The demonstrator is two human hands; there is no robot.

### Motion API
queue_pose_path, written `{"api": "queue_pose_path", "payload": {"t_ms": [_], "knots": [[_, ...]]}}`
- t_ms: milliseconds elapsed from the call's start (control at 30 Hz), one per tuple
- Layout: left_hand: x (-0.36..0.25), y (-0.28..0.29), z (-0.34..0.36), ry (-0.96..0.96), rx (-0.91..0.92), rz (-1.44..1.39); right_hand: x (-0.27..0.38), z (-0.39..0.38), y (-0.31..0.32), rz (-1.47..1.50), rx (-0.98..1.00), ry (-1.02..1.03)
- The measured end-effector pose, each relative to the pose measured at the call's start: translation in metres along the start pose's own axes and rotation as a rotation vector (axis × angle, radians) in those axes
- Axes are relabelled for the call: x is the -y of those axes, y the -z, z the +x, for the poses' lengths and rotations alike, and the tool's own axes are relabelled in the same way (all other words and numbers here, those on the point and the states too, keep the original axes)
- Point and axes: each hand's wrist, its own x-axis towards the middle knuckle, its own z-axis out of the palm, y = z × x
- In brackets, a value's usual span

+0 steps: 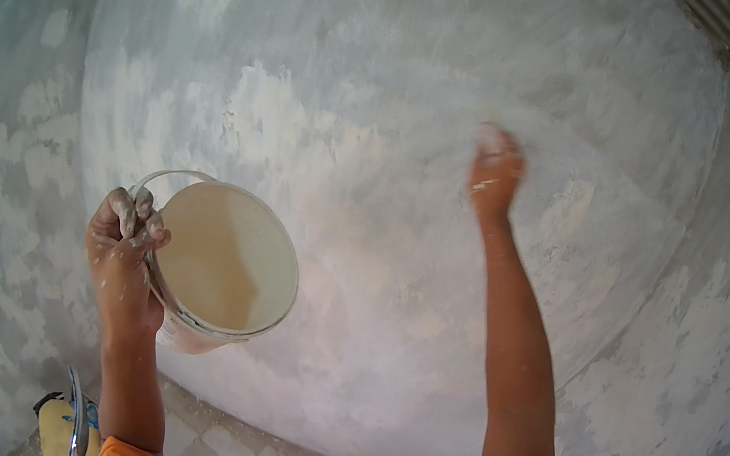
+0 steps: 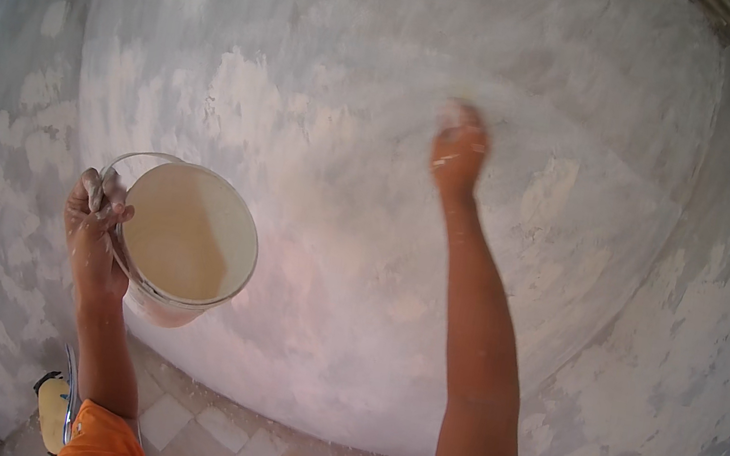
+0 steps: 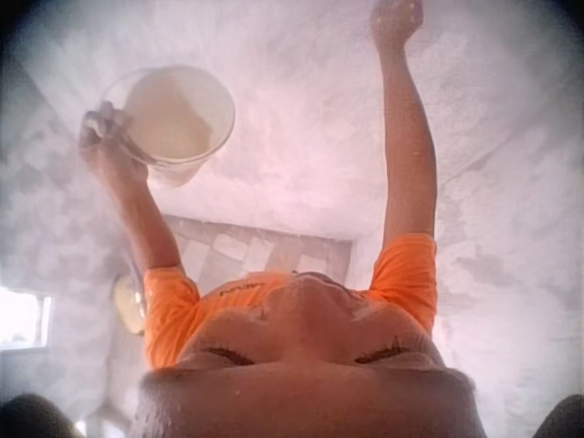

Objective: The person applies a white plaster or coating mixture to a wall using a brush. They repeatedly dip the brush into a white bucket held in their left hand and spread the material across the wall surface in multiple directions.

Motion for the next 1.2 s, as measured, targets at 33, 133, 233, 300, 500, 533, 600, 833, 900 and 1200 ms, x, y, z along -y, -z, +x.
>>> {"api": "queue_pose_path", "payload": {"t_ms": [33, 133, 233, 300, 500, 533, 600, 833, 900, 1200], "knots": [[-0.001, -0.001, -0.001, 0.0, 0.004, -0.016, 0.018, -0.015, -0.011, -0.001, 0.136, 0.116], [-0.005, -0.005, -0.001, 0.012, -0.001, 0.021, 0.042, -0.03, -0.027, 0.294, 0.274, 0.264], [-0.006, -0.005, -0.001, 0.012, 0.0, 0.044, 0.014, 0.006, -0.007, 0.306, 0.347, 0.119], [-0.005, -0.002, -0.001, 0.002, 0.04, 0.0, -0.019, 0.033, 0.017, 0.089, 0.252, -0.053], [0.002, 0.011, 0.0, 0.031, 0.018, -0.037, -0.09, 0.021, 0.061, -0.26, -0.116, 0.15], [0.004, 0.012, 0.001, 0.039, 0.007, -0.039, -0.081, -0.009, 0.054, -0.419, -0.046, 0.298], [0.005, 0.014, 0.004, 0.071, -0.014, -0.034, -0.059, -0.066, 0.051, -0.217, 0.298, 0.394], [0.004, 0.016, 0.007, 0.121, 0.033, -0.135, -0.032, -0.061, 0.092, 0.36, 0.772, -0.035], [0.004, 0.018, 0.006, 0.115, 0.029, -0.137, -0.046, -0.027, 0.104, -0.087, 0.467, -0.197], [0.011, 0.018, 0.001, 0.147, -0.042, -0.137, -0.035, -0.027, 0.04, -0.189, 0.007, 0.32]]}}
